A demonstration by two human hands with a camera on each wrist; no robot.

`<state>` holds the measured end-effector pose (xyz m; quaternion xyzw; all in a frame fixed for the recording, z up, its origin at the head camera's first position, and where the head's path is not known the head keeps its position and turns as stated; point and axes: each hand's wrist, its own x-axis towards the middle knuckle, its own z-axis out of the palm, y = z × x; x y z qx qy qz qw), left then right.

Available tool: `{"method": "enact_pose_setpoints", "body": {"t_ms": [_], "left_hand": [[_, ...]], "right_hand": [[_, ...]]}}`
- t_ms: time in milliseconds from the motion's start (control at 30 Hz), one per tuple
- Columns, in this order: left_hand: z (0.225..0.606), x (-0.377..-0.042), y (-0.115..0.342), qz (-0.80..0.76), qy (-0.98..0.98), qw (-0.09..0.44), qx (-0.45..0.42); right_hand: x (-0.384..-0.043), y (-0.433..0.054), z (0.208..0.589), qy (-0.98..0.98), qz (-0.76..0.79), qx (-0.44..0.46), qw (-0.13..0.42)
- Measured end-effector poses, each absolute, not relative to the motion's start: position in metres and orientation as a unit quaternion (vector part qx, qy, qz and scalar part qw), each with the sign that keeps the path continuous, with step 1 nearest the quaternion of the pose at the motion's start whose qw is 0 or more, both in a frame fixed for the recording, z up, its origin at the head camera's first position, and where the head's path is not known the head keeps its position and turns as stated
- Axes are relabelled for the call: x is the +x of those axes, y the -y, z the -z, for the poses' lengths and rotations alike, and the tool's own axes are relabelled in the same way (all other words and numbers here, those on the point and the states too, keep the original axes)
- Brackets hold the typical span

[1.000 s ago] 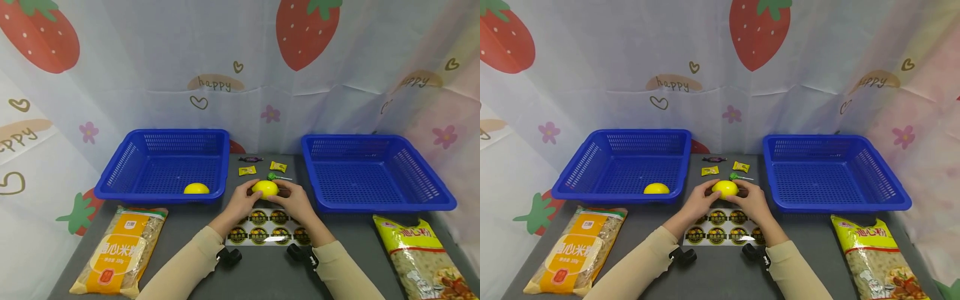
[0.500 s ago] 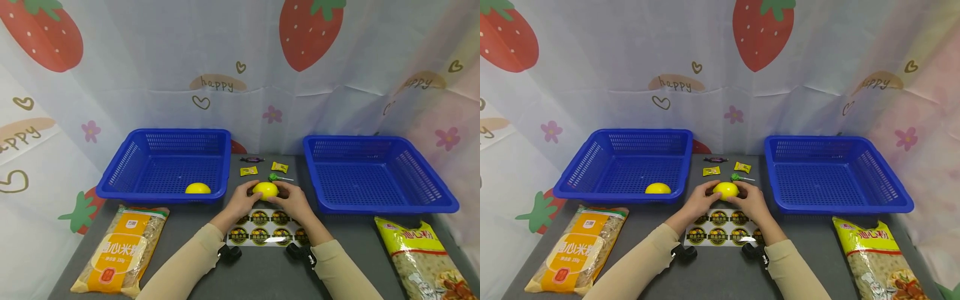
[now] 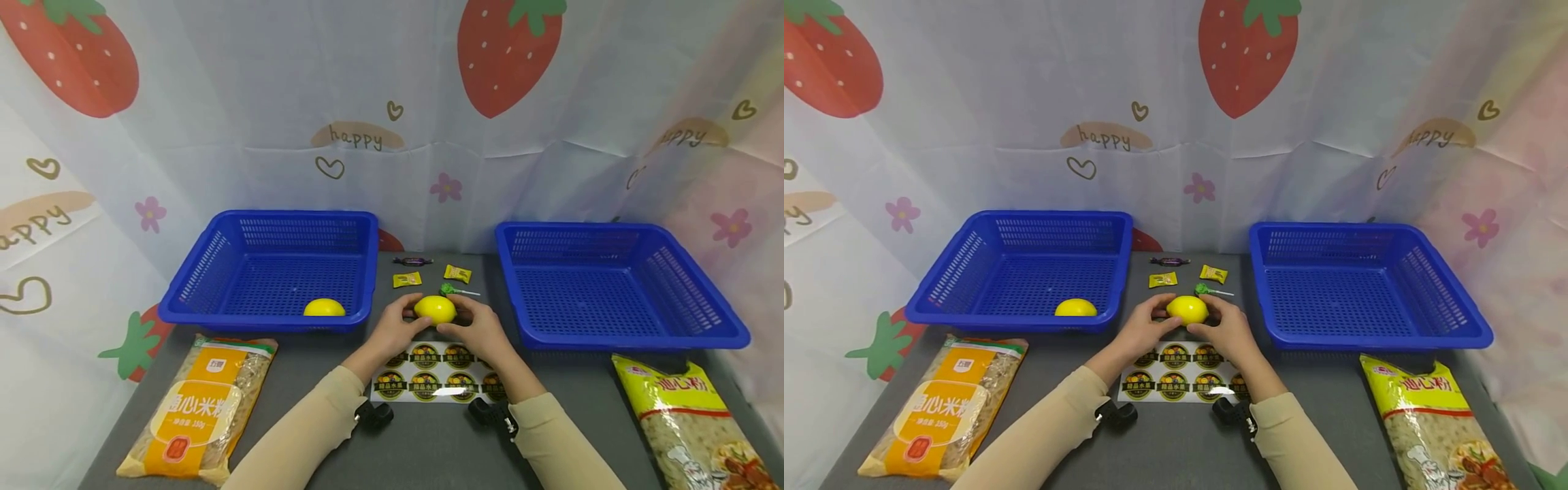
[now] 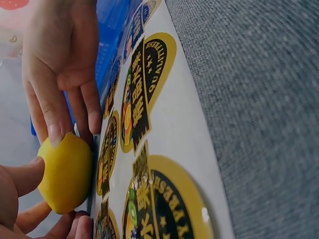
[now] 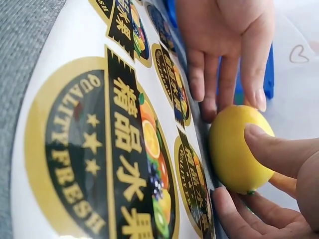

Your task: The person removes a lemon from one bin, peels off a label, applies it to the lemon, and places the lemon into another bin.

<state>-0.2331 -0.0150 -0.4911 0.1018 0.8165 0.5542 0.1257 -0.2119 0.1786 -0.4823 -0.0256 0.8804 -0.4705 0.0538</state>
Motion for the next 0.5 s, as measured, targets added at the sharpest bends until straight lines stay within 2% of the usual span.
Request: {"method": "enact_pose_setpoints", "body": {"t_ms": [500], "left_hand": [[0.4862,-0.2238,0.0214,-0.559,-0.814,0.124,0.094]], "right_hand": [[-0.2081,-0.1806,0.4792,-0.88,0.472,-0.019,0.037]]}}
